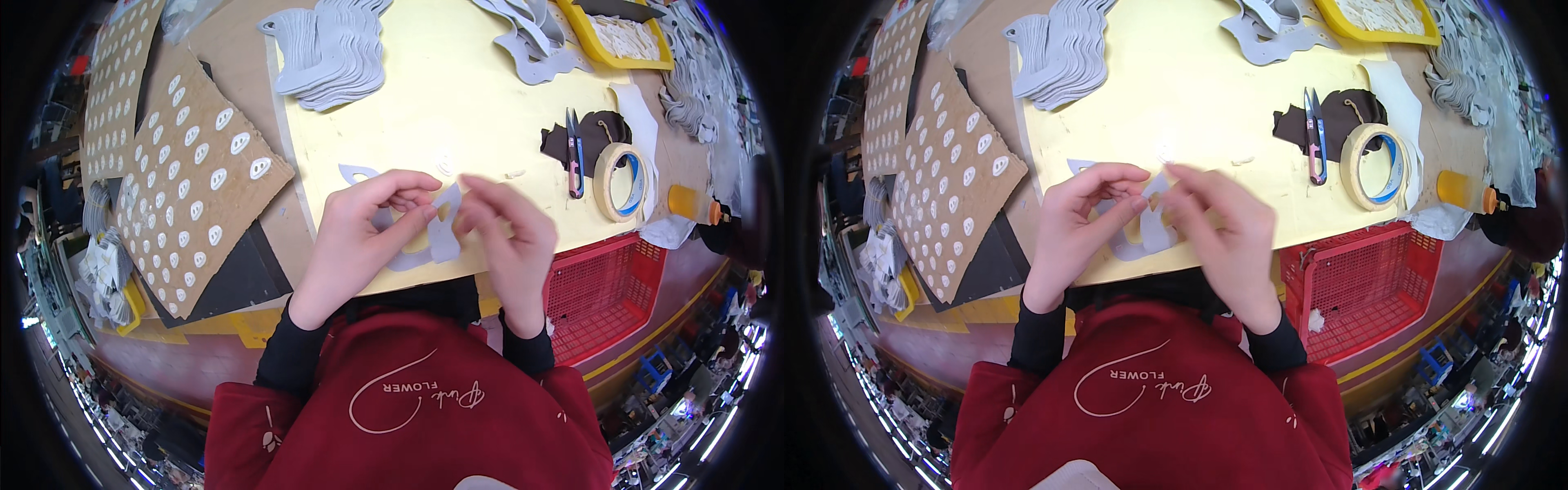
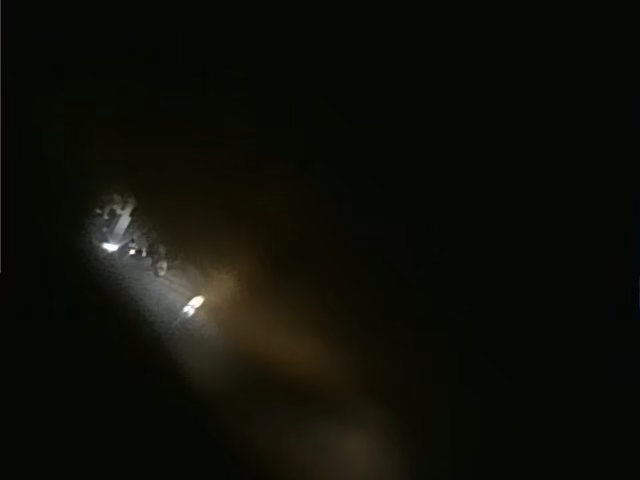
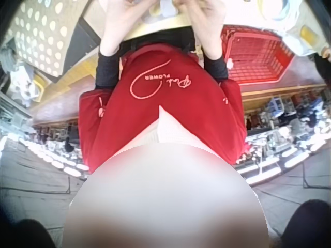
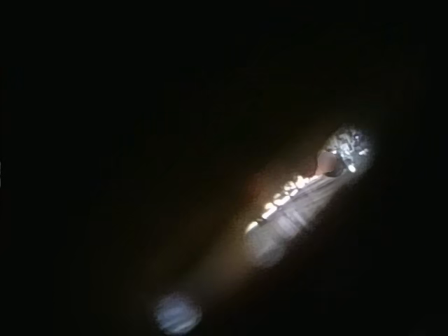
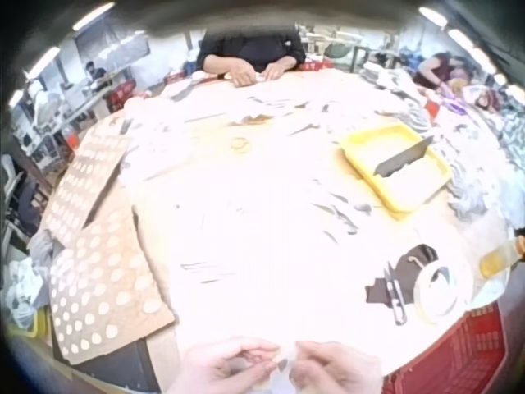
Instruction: The person applies glue to a cardboard sheet with pre-cut white shapes, then handles a roll of tape and a small gray cutout. They tear off pieces of tape and attach them to the gray cutout on a cluttered worktable.
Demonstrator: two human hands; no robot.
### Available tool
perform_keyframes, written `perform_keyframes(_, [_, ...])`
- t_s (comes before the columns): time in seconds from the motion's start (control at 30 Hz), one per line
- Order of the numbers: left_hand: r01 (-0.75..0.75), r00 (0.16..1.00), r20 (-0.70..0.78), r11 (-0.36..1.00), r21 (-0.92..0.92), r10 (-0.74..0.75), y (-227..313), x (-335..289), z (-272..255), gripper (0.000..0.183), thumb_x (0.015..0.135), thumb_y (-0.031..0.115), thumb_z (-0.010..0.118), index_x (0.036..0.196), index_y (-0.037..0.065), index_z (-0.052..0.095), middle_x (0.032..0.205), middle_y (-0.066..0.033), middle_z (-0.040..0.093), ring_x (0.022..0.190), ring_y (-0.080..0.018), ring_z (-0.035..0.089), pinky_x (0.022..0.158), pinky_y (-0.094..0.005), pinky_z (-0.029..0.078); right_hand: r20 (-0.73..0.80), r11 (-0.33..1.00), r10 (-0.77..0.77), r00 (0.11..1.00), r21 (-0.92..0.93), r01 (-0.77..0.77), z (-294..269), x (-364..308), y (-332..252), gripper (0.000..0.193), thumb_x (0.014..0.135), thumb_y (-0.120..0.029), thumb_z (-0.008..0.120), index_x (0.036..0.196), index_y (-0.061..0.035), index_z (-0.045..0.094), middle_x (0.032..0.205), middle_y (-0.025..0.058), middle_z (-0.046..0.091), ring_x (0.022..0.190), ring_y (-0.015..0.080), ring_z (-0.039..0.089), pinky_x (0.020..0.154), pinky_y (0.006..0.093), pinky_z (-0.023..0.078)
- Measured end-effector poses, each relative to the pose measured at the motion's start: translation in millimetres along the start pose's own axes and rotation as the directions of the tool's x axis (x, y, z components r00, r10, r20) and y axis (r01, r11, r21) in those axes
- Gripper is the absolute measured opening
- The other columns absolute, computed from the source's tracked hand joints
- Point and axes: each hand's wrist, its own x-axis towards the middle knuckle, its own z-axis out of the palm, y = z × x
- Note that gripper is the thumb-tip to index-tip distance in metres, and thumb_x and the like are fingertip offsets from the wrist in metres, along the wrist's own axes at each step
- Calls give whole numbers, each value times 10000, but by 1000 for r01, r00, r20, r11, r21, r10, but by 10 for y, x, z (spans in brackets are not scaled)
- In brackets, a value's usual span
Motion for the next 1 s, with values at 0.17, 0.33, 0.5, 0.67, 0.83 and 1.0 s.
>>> perform_keyframes(0.17, [-152, 988, 74, 955, 255, 138, -97, 13, -14, 156, 869, 13, 670, 1024, 9, 685, 1017, -69, 682, 907, -167, 637, 809, -287, 505, -48, 879, -174, 984, -458, 133, -336, 228, 150, 212, 852, 27, 687, 1064, 21, 690, 913, 60, 631, 847, 128, 597, 743, 238, 482])
perform_keyframes(0.33, [-471, 857, 72, 720, 509, 510, -195, 80, 73, 119, 833, 47, 674, 947, 54, 640, 1195, -31, 637, 919, -248, 565, 788, -347, 480, -4, 898, -50, 999, -437, 43, -411, 256, 194, 138, 838, 32, 695, 976, 30, 688, 949, 65, 625, 865, 141, 592, 758, 243, 482])
perform_keyframes(0.5, [-464, 856, 111, 657, 594, 505, -225, 80, 92, 144, 816, 46, 684, 956, 53, 648, 1218, -37, 657, 879, -239, 562, 785, -337, 472, -23, 972, -72, 997, -226, 65, -306, 306, 148, 111, 832, 35, 700, 943, 26, 692, 934, 75, 652, 825, 150, 630, 731, 243, 503])
perform_keyframes(0.67, [-456, 857, 96, 656, 601, 507, -223, 80, 113, 156, 804, 39, 688, 955, 45, 650, 1202, -41, 676, 854, -246, 556, 781, -340, 471, 80, 977, -105, 991, -178, 118, -98, 423, 140, 97, 825, 25, 709, 921, 19, 698, 915, 69, 671, 782, 138, 647, 687, 240, 512])
perform_keyframes(0.83, [-446, 857, 81, 652, 613, 509, -234, 91, 114, 161, 805, 31, 683, 962, 46, 649, 1186, -42, 682, 857, -244, 557, 782, -341, 471, 151, 982, -64, 987, -164, 89, -9, 524, 135, 83, 811, 9, 724, 892, 13, 706, 894, 53, 653, 721, 126, 624, 613, 246, 489])
perform_keyframes(1.0, [-430, 864, 72, 656, 620, 498, -250, 84, 119, 158, 814, 24, 668, 968, 44, 645, 1177, -41, 686, 857, -246, 557, 781, -340, 470, 177, 969, -50, 983, -230, 91, 38, 520, 131, 81, 810, 39, 707, 889, 24, 716, 864, 27, 611, 755, 102, 585, 657, 223, 457])
